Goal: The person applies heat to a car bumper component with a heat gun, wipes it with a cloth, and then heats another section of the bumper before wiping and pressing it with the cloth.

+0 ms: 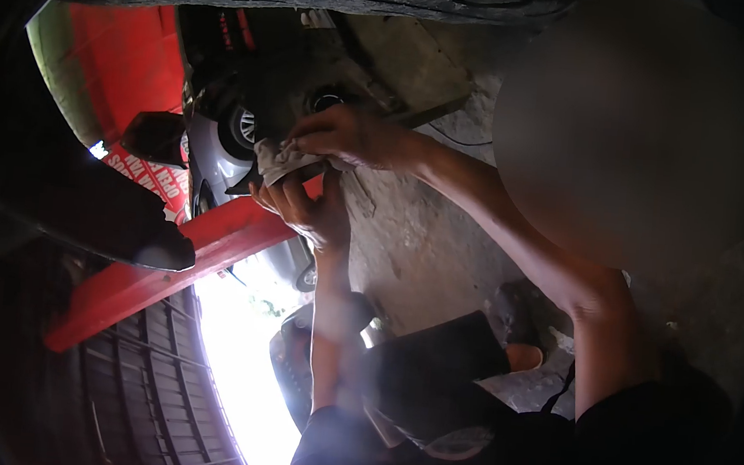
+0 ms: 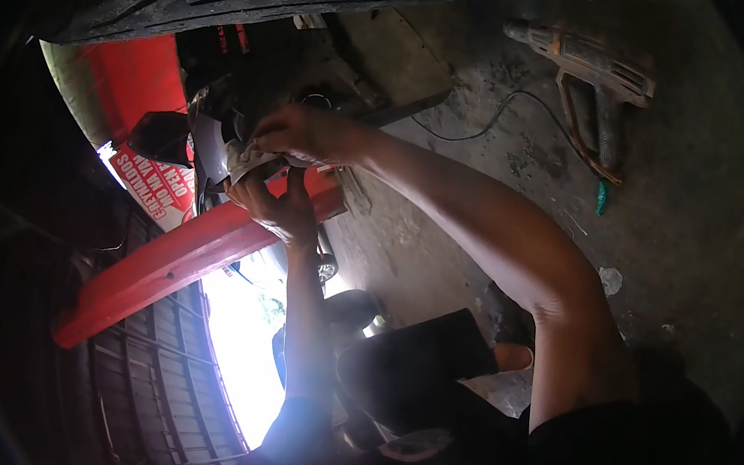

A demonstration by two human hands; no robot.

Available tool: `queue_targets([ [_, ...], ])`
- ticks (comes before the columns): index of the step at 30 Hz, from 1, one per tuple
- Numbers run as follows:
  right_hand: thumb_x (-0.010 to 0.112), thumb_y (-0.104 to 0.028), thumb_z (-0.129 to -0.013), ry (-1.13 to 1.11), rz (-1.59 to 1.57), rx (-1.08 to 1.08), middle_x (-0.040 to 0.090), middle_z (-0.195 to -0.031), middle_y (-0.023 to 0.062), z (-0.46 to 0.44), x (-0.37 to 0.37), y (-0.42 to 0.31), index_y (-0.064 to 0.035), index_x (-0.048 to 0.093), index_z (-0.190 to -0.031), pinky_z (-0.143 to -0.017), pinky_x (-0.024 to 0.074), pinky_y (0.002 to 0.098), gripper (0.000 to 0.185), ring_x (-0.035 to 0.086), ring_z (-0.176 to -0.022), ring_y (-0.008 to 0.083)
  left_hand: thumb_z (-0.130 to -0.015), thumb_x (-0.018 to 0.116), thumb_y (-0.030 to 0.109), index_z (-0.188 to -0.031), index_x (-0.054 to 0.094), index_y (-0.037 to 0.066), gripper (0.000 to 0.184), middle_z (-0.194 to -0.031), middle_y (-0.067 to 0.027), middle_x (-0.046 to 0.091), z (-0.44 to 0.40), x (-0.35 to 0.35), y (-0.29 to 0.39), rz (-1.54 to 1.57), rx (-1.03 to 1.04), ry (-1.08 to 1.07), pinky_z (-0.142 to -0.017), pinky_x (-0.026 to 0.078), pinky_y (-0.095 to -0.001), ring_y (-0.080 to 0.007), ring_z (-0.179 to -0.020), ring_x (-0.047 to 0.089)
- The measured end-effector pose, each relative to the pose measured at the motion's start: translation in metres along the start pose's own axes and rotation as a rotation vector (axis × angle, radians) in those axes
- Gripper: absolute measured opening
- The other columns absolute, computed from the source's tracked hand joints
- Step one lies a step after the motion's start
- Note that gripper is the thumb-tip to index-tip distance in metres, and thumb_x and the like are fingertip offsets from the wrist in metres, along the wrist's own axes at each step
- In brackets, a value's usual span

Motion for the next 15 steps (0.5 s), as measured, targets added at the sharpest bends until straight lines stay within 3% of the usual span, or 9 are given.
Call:
queue_targets([
  [2,0.063,-0.029,-0.094,-0.046,-0.084,0.163,0.071,-0.096,0.0044,0.005,-0.007,0.031,-0.0021,0.073,-0.115,-0.076,0.0509,0.0311,0.035,0.062,-0.088,0.0109,-0.066,0.094,0.032,-0.101,0.064,0.000,0.056,-0.100,-0.0103,0.062,0.008,0.003,-0.006,0.004,0.008,-0.016,-0.098,0.039,-0.0542,-0.0317,-0.103,0.057],
  [5,0.061,-0.023,-0.089,-0.052,0.074,0.288,0.071,-0.090,0.0058,0.009,-0.029,0.074,-0.0008,0.074,-0.110,-0.073,0.0495,0.0315,0.034,0.061,-0.083,0.0110,-0.066,0.094,0.032,-0.102,0.064,0.000,0.057,-0.100,-0.0113,0.062,0.005,0.001,-0.001,0.006,-0.018,-0.033,-0.098,0.039,-0.0553,-0.0324,-0.103,0.056],
  [8,0.060,-0.022,-0.086,-0.045,0.277,0.340,0.069,-0.082,0.0072,0.005,-0.034,0.062,0.0000,0.075,-0.105,-0.072,0.0490,0.0299,0.032,0.061,-0.079,0.0106,-0.067,0.094,0.034,-0.102,0.063,-0.001,0.058,-0.100,-0.0114,0.062,0.002,0.002,0.000,0.006,-0.033,-0.019,-0.096,0.040,-0.0547,-0.0330,-0.103,0.056],
  [9,0.061,-0.020,-0.086,-0.036,0.313,0.189,0.068,-0.077,0.0066,0.005,-0.026,0.026,0.0003,0.075,-0.104,-0.068,0.0483,0.0294,0.031,0.060,-0.073,0.0119,-0.067,0.094,0.034,-0.102,0.063,0.000,0.058,-0.100,-0.0113,0.062,0.005,0.002,-0.003,0.003,-0.033,-0.012,-0.095,0.040,-0.0544,-0.0329,-0.104,0.056],
  [12,0.062,-0.018,-0.085,-0.073,0.028,-0.009,0.068,-0.075,0.0062,-0.009,-0.003,-0.002,-0.0001,0.075,-0.105,-0.066,0.0480,0.0300,0.030,0.061,-0.070,0.0136,-0.067,0.094,0.034,-0.102,0.063,0.000,0.058,-0.100,-0.0112,0.062,0.008,0.002,-0.010,0.022,-0.052,-0.011,-0.095,0.041,-0.0539,-0.0325,-0.103,0.056],
  [15,0.063,-0.017,-0.085,-0.081,-0.163,0.219,0.072,-0.083,0.0063,0.001,-0.008,0.017,-0.0014,0.076,-0.103,-0.070,0.0495,0.0326,0.027,0.064,-0.076,0.0143,-0.067,0.094,0.035,-0.101,0.063,-0.001,0.059,-0.100,-0.0110,0.063,0.008,0.002,-0.009,0.019,-0.047,-0.024,-0.096,0.041,-0.0541,-0.0321,-0.103,0.056],
])
Point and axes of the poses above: each hand's wrist, its own z-axis away from the middle knuckle, its own x-axis out of the palm, y = z × x, the point moved 9 cm from there along -z, towards the middle knuckle
